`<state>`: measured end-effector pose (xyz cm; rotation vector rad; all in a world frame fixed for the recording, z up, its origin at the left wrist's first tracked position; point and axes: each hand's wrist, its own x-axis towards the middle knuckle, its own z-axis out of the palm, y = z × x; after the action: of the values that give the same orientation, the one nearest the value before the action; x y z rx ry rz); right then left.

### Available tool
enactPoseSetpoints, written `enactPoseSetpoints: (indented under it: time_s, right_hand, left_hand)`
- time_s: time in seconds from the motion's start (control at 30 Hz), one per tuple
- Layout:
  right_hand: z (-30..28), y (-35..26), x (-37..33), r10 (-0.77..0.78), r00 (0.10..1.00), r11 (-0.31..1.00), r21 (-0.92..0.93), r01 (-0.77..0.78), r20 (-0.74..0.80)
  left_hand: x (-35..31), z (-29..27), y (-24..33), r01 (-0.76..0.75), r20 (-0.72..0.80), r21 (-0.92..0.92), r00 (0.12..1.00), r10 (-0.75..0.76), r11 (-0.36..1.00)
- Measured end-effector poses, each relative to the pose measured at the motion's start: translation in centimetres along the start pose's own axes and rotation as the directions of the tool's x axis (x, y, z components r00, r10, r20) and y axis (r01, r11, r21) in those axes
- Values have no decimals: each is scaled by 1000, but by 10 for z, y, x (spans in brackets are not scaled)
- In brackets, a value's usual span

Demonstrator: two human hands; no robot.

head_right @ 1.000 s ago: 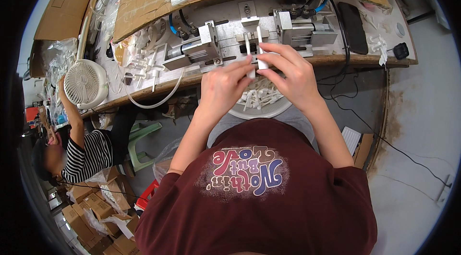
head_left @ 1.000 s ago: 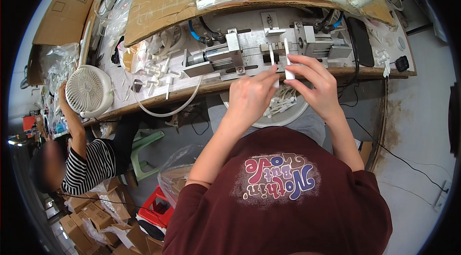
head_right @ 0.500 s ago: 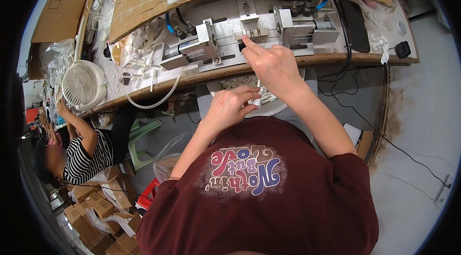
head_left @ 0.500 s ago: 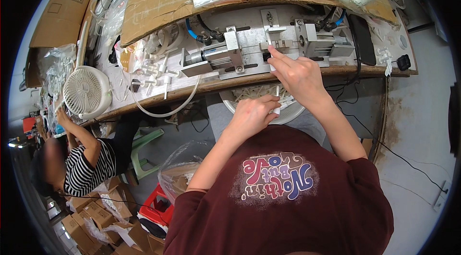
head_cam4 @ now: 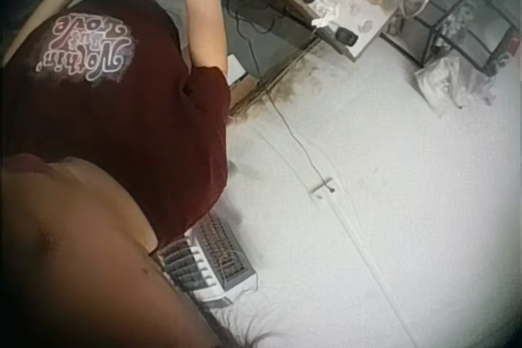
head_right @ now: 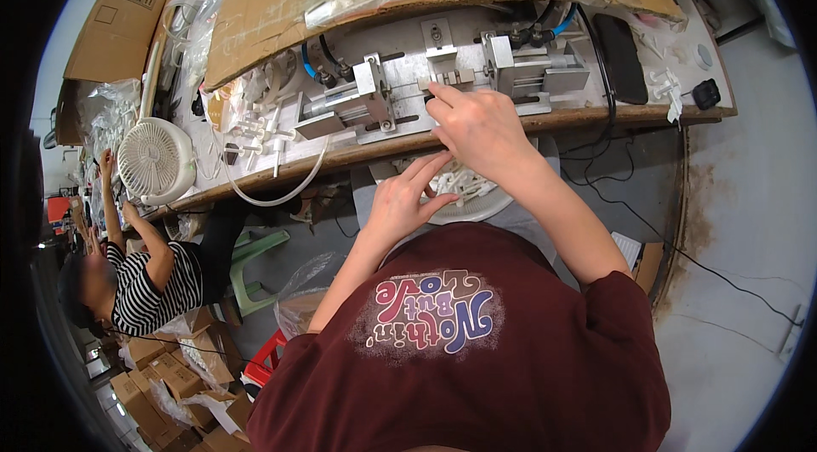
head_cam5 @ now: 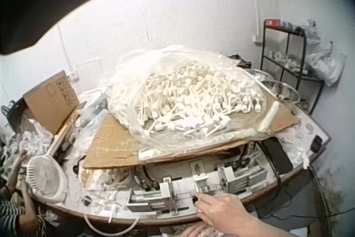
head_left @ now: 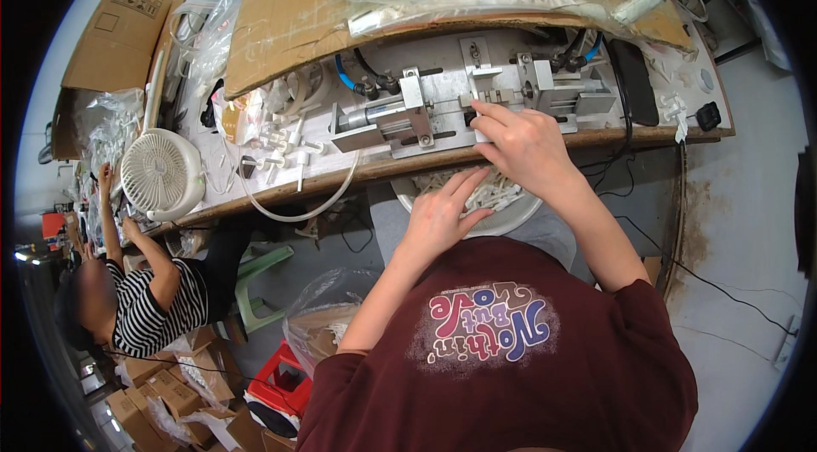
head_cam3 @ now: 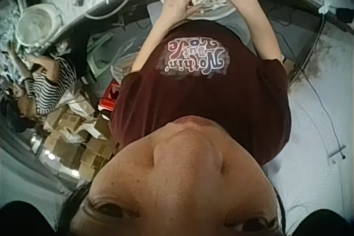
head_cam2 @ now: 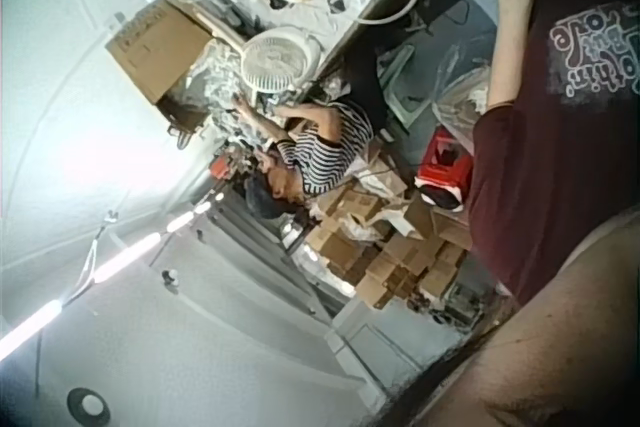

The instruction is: Assembling small white plastic components using a pneumatic assembly machine on a workbench.

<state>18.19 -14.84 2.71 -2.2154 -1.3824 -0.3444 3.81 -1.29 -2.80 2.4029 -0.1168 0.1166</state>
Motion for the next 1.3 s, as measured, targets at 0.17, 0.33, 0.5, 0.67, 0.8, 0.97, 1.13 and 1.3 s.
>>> enactPoseSetpoints:
  time_s: [0.17, 0.33, 0.5, 0.67, 0.8, 0.97, 1.13, 1.3]
  right_hand:
    - [-31, 14, 40, 108, 981, 980, 183, -78, -160]
    - [-48, 51, 104, 35, 908, 993, -91, -81, -418]
    - [-30, 94, 148, 76, 961, 978, -170, -124, -265]
    - [-16, 94, 152, 165, 970, 958, -203, -201, -180]
    - [-14, 100, 142, 72, 964, 979, -167, -117, -254]
    - [-18, 105, 136, -71, 939, 972, -235, -10, -338]
    - [-24, 115, 134, 28, 929, 997, -51, -50, -370]
    - [-32, 126, 127, 118, 927, 993, 41, -111, -355]
  left_hand:
    - [-11, -4, -4, 22, -7, 4, 1000, -22, 1000]
    - [-19, 1, -6, 15, -7, 39, 1000, -14, 999]
    - [-21, 2, -2, -30, -29, 60, 999, 31, 998]
    - [-26, 2, -1, -18, -34, 60, 999, 20, 998]
    - [-27, 5, -2, -27, -51, 58, 998, 30, 998]
    - [-24, 5, -1, -54, -62, 57, 996, 58, 997]
    - [-24, 5, -1, -52, -53, 78, 997, 56, 996]
    - [-26, 7, -4, -63, -40, 95, 997, 67, 994]
